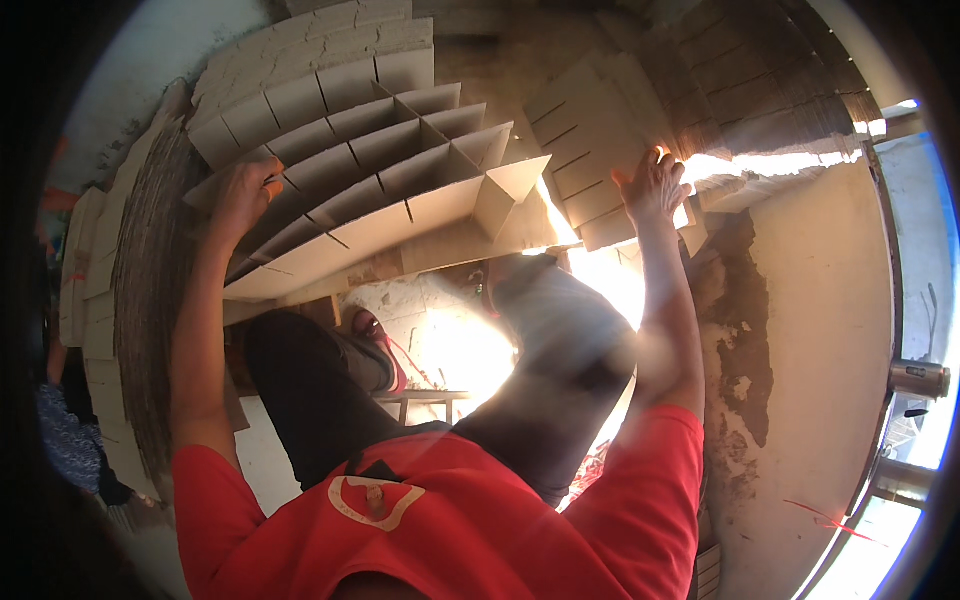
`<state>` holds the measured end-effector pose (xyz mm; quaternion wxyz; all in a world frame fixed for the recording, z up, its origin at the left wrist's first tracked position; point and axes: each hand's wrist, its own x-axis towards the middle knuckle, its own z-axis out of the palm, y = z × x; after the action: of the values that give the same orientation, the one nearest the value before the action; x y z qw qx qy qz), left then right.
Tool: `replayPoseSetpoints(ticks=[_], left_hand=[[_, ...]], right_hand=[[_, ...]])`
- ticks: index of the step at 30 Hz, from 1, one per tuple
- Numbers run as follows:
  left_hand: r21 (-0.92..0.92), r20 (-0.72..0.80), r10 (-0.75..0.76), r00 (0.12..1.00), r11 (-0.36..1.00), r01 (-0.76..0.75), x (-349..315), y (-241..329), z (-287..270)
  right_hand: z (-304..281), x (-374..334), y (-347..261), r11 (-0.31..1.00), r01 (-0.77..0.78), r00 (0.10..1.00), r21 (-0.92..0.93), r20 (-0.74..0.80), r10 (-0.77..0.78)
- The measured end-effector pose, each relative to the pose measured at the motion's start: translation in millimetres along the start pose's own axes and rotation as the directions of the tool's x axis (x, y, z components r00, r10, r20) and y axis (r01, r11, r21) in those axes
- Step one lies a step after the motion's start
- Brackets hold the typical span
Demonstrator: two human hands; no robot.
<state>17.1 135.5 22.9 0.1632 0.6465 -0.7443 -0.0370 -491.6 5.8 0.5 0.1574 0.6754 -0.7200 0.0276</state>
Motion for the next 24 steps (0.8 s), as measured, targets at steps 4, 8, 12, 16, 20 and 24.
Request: replayPoseSetpoints(ticks=[4, 8, 12, 16, 20, 24], left_hand=[[-0.140, -0.184, -0.034, 0.982, 0.990, 0.008, -10, 1, 0], [-0.232, -0.315, -0.144, 0.938, 0.970, 0.071, -32, 35, -24], [-0.392, -0.293, -0.322, 0.900, 0.899, 0.194, -60, 75, -40], [-0.438, -0.277, -0.180, 0.944, 0.898, 0.043, -83, 88, -33], [-0.313, -0.197, -0.020, 0.980, 0.949, -0.043, -80, 100, -12], [-0.299, -0.088, -0.071, 0.994, 0.953, 0.042, -77, 93, 12]], right_hand=[[8, 10, -8, 0.999, 0.029, 0.999, -0.027, -0.033, -0.030], [22, 38, 9, 0.999, 0.017, 0.997, 0.030, 0.074, -0.019], [4, 47, 30, 0.978, -0.088, 0.996, 0.190, -0.012, 0.092], [-56, 26, -1, 0.914, 0.061, 0.955, 0.400, -0.291, 0.063], [-138, -16, -53, 0.679, 0.253, 0.940, 0.689, -0.341, -0.005], [-173, -45, -87, 0.339, 0.362, 0.931, 0.868, -0.318, -0.180]])
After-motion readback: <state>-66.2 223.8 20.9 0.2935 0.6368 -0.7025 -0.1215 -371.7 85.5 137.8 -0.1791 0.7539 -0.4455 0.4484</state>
